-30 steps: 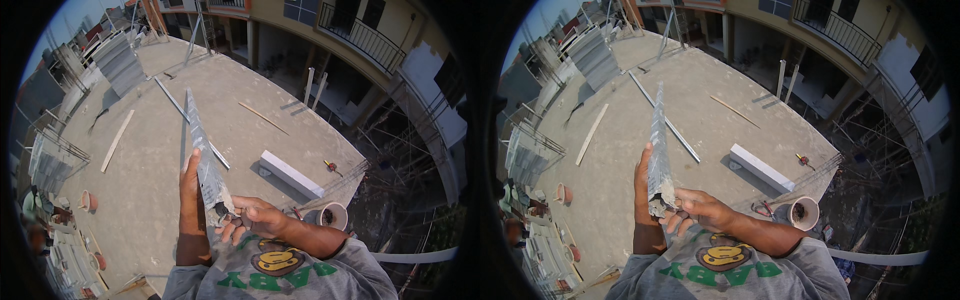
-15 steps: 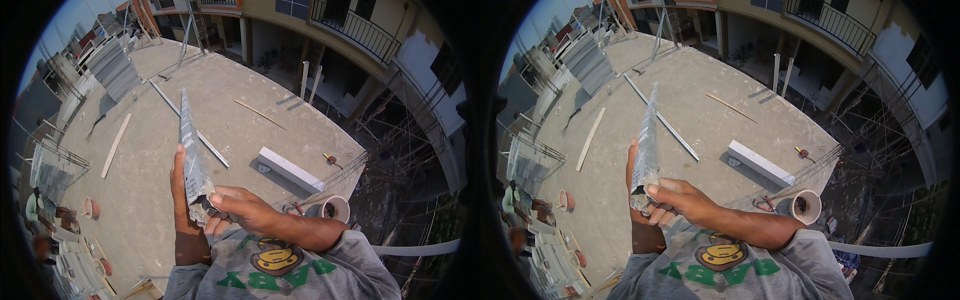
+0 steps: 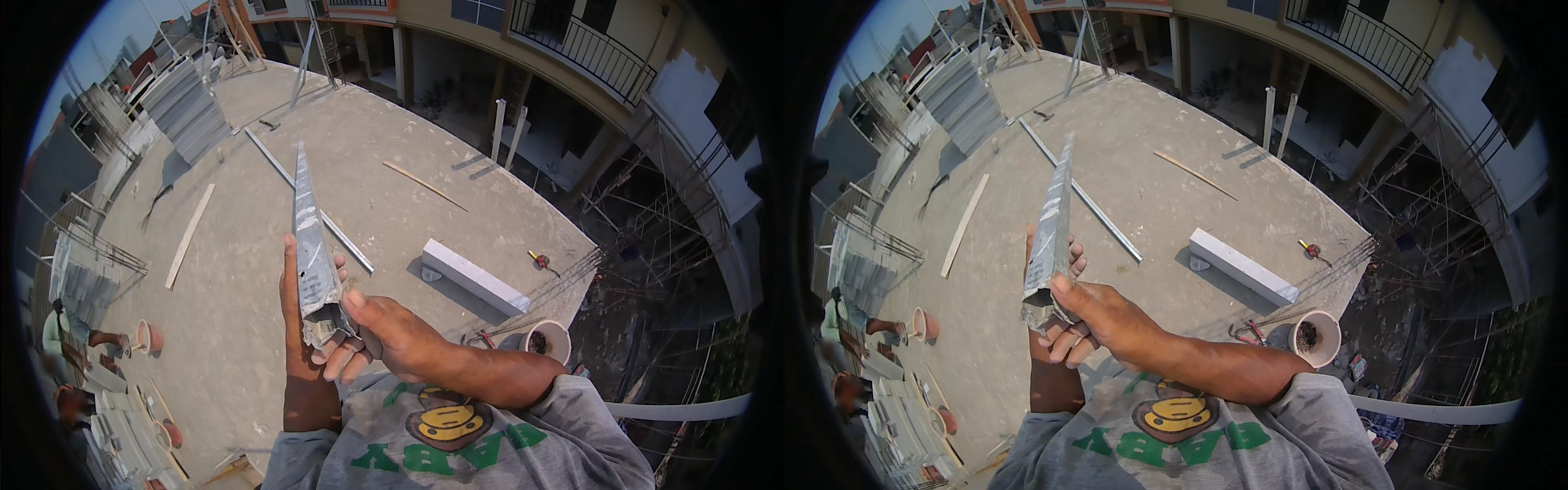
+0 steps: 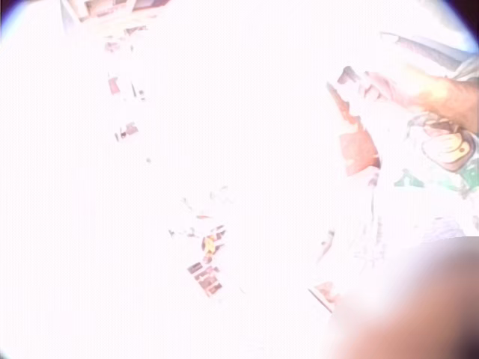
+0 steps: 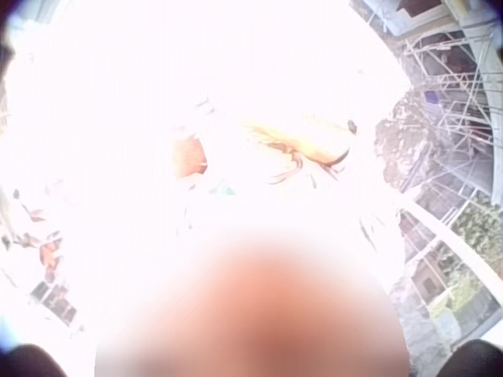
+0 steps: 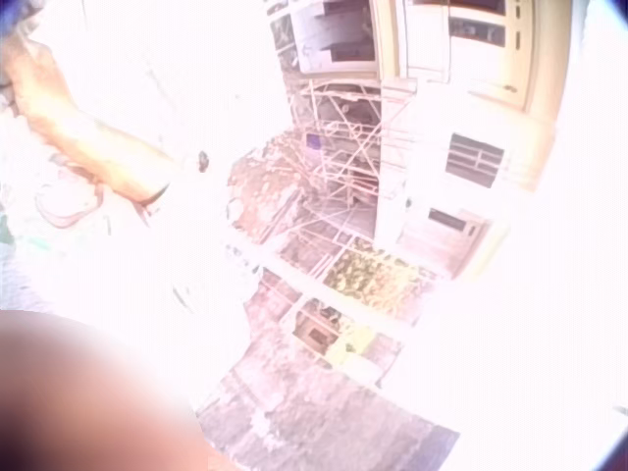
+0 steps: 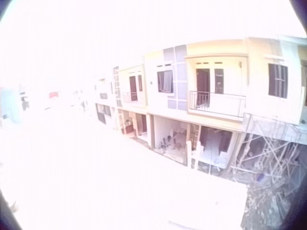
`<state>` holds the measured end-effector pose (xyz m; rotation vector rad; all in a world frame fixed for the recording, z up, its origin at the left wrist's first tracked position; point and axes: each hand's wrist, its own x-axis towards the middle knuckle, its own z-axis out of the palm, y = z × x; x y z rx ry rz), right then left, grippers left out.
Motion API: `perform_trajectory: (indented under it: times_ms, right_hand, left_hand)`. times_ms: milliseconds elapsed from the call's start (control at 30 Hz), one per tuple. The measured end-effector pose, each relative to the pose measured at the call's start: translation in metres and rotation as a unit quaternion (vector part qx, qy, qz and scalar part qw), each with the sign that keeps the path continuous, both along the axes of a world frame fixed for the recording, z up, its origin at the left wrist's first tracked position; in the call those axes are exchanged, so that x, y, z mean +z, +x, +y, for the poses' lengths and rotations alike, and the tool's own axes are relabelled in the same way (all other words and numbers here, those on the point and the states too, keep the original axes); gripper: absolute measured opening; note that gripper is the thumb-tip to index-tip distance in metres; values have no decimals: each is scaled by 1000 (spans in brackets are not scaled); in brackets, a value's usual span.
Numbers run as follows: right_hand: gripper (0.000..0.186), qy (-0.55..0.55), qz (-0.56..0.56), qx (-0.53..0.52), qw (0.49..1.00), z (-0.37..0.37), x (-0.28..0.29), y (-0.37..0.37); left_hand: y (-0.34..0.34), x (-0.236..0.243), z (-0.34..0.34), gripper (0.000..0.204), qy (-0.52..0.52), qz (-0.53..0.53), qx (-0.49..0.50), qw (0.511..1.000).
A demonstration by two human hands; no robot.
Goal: The person uses tin snips to cut a long metal bar on a rooftop construction site. After cutting, the person picks up a power drill and positions it against the metal bar, then places the bar against a vertical rebar structure.
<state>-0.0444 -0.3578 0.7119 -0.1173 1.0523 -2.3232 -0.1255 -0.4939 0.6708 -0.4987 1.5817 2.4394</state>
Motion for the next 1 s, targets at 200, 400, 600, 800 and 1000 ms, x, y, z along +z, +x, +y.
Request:
perform_trajectory:
  times_ms: [200, 400, 600, 800, 1000]
  right_hand:
    - [59, -36, -24, 24, 999, 4, -9, 1]
    - [57, -118, -49, 5, 992, 1, -16, 9]
    - [62, -87, -14, -10, 996, 6, -20, 5]
    - [62, 50, -30, -52, 997, 19, -21, 3]
    - [58, -52, -80, -43, 995, 16, -23, 1]
  left_hand:
    - [-17, -22, 5, 62, 172, 33, -38, 984]
    - [-12, -10, 7, 58, 92, 30, -66, 993]
    - [-8, 10, 17, 57, 32, 22, -38, 999]
    - [-11, -5, 19, 59, 45, 1, -93, 995]
    - [-15, -21, 19, 57, 127, -3, -63, 990]
